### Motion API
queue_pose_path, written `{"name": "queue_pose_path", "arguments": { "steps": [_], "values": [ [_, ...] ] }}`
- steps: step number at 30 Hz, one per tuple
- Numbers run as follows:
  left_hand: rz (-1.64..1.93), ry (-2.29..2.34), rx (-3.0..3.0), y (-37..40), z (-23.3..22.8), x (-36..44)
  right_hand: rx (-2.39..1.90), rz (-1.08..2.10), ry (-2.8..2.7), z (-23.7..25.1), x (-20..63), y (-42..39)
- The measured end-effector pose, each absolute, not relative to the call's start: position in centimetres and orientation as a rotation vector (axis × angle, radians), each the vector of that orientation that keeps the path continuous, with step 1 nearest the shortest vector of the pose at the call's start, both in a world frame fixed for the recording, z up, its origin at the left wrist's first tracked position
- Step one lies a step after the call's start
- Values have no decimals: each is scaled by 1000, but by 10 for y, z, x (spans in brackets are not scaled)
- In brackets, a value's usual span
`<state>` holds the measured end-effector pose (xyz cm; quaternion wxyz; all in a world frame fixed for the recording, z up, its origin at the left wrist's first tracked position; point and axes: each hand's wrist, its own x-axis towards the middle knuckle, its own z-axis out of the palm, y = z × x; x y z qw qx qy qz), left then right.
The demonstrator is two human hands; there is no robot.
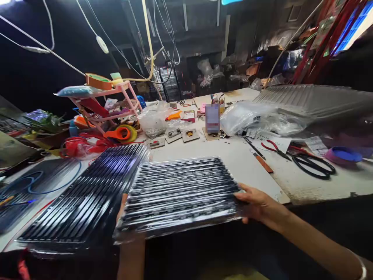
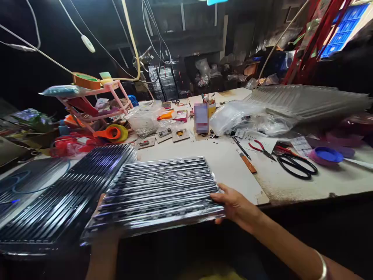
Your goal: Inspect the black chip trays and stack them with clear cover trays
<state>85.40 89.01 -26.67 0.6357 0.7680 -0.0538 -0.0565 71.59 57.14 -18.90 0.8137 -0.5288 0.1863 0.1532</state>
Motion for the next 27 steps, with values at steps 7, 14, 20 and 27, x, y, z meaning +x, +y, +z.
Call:
{"name": "queue_pose_path", "arguments": {
  "steps": [7, 14, 20, 27],
  "values": [
    [-479, 183, 1454, 853, -257, 865, -1491, 297, 533, -193, 715, 523],
    [-405, -207, 2722, 861, -260, 882, -2857, 280, 498, -214, 728, 514],
    [71, -259, 2585, 863, -279, 845, -2771, -317, 457, -236, 706, 512],
    [35, -73, 1931, 850, -275, 834, -2591, -638, 308, -246, 737, 531]
  ]
}}
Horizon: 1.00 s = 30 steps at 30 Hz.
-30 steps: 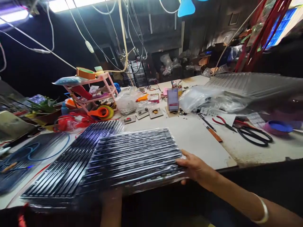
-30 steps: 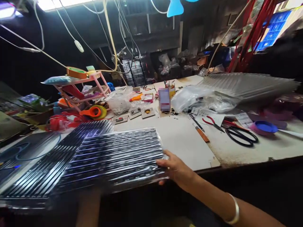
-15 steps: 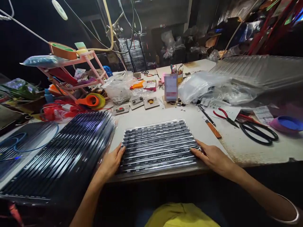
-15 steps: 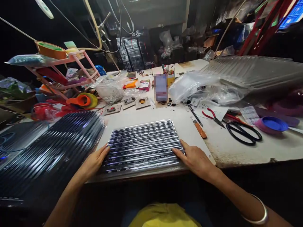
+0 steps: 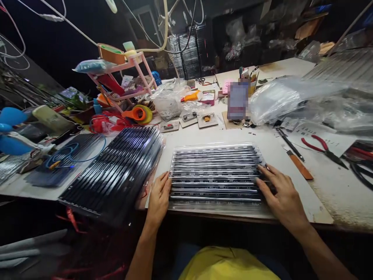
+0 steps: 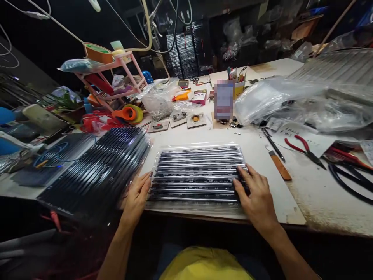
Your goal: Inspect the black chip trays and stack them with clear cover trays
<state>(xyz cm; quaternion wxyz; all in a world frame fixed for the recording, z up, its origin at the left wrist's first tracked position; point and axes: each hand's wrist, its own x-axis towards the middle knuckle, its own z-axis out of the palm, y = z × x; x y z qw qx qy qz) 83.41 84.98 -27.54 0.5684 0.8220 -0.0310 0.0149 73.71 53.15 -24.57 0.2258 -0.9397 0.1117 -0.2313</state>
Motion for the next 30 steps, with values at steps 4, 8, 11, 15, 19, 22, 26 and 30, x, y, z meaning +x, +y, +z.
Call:
{"name": "queue_pose_path", "arguments": {
  "steps": [4, 8, 11, 15, 19, 22, 26, 30],
  "values": [
    [124, 31, 1376, 849, -244, 832, -2299, -785, 305, -220, 739, 548],
    [376, 151, 1066, 863, -226, 841, -2190, -890, 300, -202, 733, 544],
    [360, 255, 1081, 870, -225, 850, -2255, -847, 417, -209, 727, 532],
    [275, 297, 1046, 870, -222, 858, -2399, -716, 417, -231, 716, 520],
    [184, 286, 1091, 869, -218, 860, -2475, -672, 403, -241, 709, 519],
    [109, 158, 1339, 867, -227, 843, -2485, -710, 377, -242, 709, 519],
    [53, 142, 1967, 864, -253, 812, -2509, -734, 332, -246, 711, 518],
    [-48, 153, 2000, 860, -270, 799, -2596, -747, 329, -247, 712, 523]
  ]
}}
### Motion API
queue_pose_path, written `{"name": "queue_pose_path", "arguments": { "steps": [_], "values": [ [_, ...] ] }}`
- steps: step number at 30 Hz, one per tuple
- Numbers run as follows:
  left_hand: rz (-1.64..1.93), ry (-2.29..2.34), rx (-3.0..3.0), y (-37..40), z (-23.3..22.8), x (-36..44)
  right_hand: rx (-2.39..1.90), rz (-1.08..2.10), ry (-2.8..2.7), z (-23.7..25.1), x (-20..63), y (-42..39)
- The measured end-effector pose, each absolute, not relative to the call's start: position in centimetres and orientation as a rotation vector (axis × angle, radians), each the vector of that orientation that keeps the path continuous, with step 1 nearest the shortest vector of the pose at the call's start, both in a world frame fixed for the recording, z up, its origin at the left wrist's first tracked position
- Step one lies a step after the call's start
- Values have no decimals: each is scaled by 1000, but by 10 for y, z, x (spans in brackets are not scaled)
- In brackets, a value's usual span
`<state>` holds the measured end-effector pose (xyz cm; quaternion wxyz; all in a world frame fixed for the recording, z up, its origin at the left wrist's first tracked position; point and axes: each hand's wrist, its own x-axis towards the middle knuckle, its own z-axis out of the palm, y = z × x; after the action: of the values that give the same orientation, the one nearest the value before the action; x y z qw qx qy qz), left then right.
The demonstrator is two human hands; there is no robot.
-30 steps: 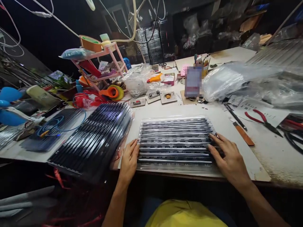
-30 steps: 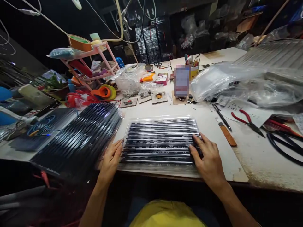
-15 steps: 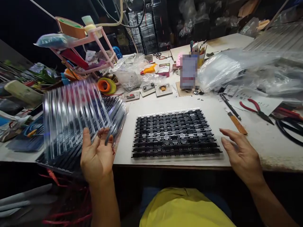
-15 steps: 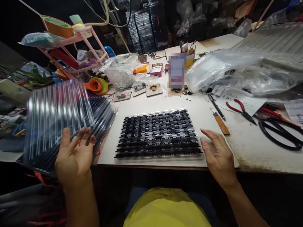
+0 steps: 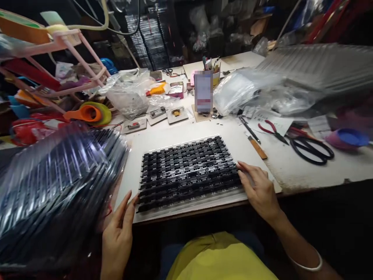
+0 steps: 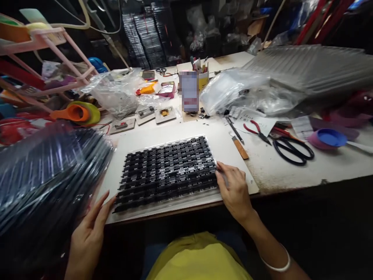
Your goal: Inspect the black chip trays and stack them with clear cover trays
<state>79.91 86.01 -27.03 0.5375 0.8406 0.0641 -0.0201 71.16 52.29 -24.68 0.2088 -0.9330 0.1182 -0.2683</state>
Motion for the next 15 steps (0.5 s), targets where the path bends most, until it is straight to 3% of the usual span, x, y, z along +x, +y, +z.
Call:
{"name": "queue_pose_path", "arguments": {
  "steps": [9, 15],
  "values": [
    [-284, 285, 1882, 883, -271, 772, -2517, -649, 521, -226, 657, 530],
    [-270, 442, 1818, 895, -275, 766, -2296, -319, 918, -230, 621, 514]
  ]
}}
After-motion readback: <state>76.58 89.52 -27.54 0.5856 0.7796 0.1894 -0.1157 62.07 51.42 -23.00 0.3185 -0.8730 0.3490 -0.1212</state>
